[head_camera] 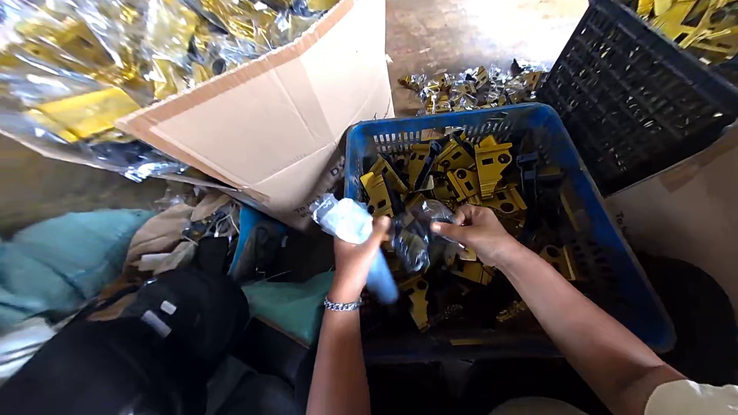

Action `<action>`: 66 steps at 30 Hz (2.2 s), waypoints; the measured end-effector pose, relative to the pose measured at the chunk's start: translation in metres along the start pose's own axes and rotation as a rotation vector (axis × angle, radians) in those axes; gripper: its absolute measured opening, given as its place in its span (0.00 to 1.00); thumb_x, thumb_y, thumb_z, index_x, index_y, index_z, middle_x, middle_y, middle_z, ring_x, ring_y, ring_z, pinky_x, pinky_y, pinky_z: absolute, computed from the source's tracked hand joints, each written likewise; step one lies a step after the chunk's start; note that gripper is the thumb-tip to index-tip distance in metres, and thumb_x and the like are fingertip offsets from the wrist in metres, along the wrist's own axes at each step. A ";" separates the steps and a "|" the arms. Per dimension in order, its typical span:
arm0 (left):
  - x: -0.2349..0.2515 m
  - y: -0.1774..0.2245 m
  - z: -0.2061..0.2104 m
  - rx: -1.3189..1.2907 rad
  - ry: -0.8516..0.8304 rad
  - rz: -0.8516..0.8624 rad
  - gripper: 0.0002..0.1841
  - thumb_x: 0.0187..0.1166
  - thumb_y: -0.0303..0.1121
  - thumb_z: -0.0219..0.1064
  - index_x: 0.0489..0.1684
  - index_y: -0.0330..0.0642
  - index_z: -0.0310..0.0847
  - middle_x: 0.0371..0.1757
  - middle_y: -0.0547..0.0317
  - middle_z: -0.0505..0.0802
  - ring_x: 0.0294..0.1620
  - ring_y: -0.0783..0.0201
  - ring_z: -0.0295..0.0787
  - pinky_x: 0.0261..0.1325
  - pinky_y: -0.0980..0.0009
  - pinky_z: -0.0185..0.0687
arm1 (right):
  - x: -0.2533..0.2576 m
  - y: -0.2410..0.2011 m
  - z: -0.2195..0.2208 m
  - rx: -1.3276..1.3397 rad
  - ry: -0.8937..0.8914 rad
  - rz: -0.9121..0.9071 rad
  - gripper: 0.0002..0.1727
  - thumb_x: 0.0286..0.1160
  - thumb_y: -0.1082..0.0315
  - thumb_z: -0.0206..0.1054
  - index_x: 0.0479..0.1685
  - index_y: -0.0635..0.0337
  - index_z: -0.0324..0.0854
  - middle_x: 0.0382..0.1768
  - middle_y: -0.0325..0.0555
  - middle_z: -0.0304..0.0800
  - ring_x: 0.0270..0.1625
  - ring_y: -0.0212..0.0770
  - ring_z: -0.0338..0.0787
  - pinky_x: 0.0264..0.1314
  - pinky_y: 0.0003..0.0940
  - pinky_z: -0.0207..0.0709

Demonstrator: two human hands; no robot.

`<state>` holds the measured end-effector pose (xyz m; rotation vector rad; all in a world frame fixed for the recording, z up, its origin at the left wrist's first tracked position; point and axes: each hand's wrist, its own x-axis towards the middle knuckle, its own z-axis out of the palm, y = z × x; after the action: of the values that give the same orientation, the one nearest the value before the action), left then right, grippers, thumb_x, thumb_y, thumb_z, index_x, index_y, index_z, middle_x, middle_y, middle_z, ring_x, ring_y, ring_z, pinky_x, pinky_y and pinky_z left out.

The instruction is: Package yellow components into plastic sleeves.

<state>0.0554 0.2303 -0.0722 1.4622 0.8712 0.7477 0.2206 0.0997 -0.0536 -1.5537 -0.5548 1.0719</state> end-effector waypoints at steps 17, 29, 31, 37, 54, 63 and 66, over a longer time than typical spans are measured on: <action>0.009 0.003 -0.007 -0.188 0.197 0.188 0.17 0.62 0.17 0.74 0.48 0.37 0.80 0.38 0.64 0.92 0.38 0.73 0.90 0.46 0.74 0.89 | 0.066 0.053 0.031 -1.032 -0.412 0.062 0.44 0.67 0.69 0.80 0.85 0.69 0.63 0.87 0.67 0.60 0.84 0.65 0.69 0.85 0.59 0.62; -0.001 -0.009 0.031 -0.179 0.120 0.037 0.24 0.62 0.18 0.77 0.58 0.25 0.76 0.45 0.54 0.92 0.49 0.72 0.90 0.58 0.74 0.87 | -0.014 -0.007 -0.023 0.436 0.038 -0.224 0.34 0.81 0.45 0.62 0.79 0.56 0.63 0.63 0.46 0.87 0.64 0.45 0.90 0.66 0.49 0.86; -0.010 0.001 0.039 -0.409 0.113 -0.120 0.25 0.68 0.12 0.68 0.66 0.26 0.68 0.49 0.52 0.88 0.50 0.70 0.88 0.57 0.73 0.87 | -0.013 -0.006 0.003 0.378 -0.022 -0.188 0.25 0.85 0.61 0.59 0.74 0.64 0.64 0.58 0.49 0.88 0.58 0.43 0.92 0.62 0.44 0.89; 0.001 0.023 0.016 -0.775 0.160 -0.396 0.06 0.85 0.20 0.54 0.47 0.38 0.77 0.35 0.56 0.90 0.32 0.67 0.90 0.37 0.73 0.89 | -0.006 0.019 0.019 -0.288 0.061 -0.863 0.23 0.71 0.72 0.73 0.61 0.80 0.78 0.58 0.55 0.92 0.61 0.27 0.91 0.66 0.21 0.82; -0.022 0.014 0.019 -0.435 -0.342 -0.136 0.16 0.75 0.19 0.61 0.61 0.28 0.74 0.45 0.53 0.93 0.40 0.62 0.93 0.48 0.65 0.92 | -0.009 -0.006 -0.027 -0.457 -0.129 -0.083 0.24 0.66 0.70 0.79 0.61 0.69 0.80 0.50 0.55 0.88 0.49 0.39 0.89 0.57 0.37 0.84; -0.020 -0.005 0.034 -0.005 -0.063 0.023 0.43 0.51 0.24 0.87 0.69 0.18 0.68 0.55 0.45 0.90 0.56 0.69 0.89 0.64 0.72 0.86 | 0.020 -0.026 -0.031 -0.194 -0.086 -0.183 0.29 0.75 0.63 0.72 0.71 0.74 0.74 0.62 0.62 0.86 0.61 0.47 0.89 0.67 0.43 0.83; -0.025 -0.018 0.047 0.095 -0.048 0.142 0.41 0.43 0.28 0.90 0.60 0.17 0.75 0.49 0.49 0.92 0.52 0.74 0.89 0.62 0.76 0.84 | 0.002 -0.003 -0.002 -0.314 -0.275 -0.204 0.14 0.76 0.69 0.71 0.54 0.72 0.84 0.44 0.50 0.91 0.42 0.33 0.90 0.53 0.32 0.85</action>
<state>0.0815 0.1852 -0.0932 1.6329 0.7813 0.7814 0.2236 0.1010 -0.0515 -1.5831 -1.0905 1.0843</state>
